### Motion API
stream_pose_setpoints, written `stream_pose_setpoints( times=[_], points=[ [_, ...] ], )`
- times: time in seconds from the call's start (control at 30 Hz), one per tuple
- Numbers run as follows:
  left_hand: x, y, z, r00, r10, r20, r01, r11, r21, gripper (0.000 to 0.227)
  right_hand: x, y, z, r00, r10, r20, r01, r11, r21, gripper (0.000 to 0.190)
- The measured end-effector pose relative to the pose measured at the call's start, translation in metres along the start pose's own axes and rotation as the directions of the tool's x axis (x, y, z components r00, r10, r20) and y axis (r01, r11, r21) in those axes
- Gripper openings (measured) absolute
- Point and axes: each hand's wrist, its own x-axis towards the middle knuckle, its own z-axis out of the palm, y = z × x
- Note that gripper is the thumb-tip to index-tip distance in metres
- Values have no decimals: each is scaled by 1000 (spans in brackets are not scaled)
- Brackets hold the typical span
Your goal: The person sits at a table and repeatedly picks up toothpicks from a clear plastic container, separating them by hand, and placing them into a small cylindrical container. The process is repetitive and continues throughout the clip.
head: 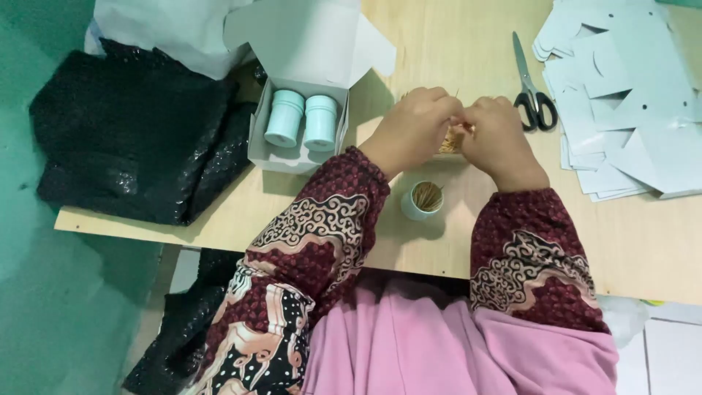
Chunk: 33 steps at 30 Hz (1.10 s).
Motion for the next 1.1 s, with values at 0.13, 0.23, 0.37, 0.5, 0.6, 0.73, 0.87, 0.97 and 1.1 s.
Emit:
stream_pose_setpoints(
  times=[0.13, 0.23, 0.37, 0.5, 0.6, 0.73, 0.87, 0.97, 1.1],
  points=[
    [4, 0, -3, 974, -129, 187, 108, 987, 114, 19, 16, -14, -14, 965, 107, 238, -88, 992, -91, 35],
    [-3, -10, 9, 958, -166, 234, 131, 979, 158, 17, 27, -24, -31, 913, 148, 379, -121, 988, -95, 32],
    [0, -3, 1, 940, -180, 291, 123, 972, 202, 14, 27, -14, -19, 840, 185, 510, -141, 982, -124, 46],
    [4, 3, -8, 918, -209, 336, 149, 969, 197, 13, 30, -9, -8, 815, 187, 548, -124, 981, -151, 45],
    [1, -4, 1, 931, -198, 307, 158, 976, 152, 14, 26, -1, 1, 816, 201, 542, -132, 978, -163, 43],
    [-5, -9, 7, 948, -194, 253, 163, 977, 140, 14, 16, 8, 7, 853, 182, 488, -136, 982, -127, 39],
    [-11, -18, 13, 980, -147, 133, 129, 983, 134, 20, 11, 5, 4, 933, 138, 332, -153, 988, 18, 24],
    [-14, -22, 20, 992, -114, 58, 108, 989, 104, 26, 1, 11, 0, 985, 82, 150, -107, 980, 167, 10],
    [-11, -25, 22, 996, -68, -59, 70, 996, 47, 26, -8, 22, 0, 995, 78, -54, -54, 931, 362, 6]
  ],
)
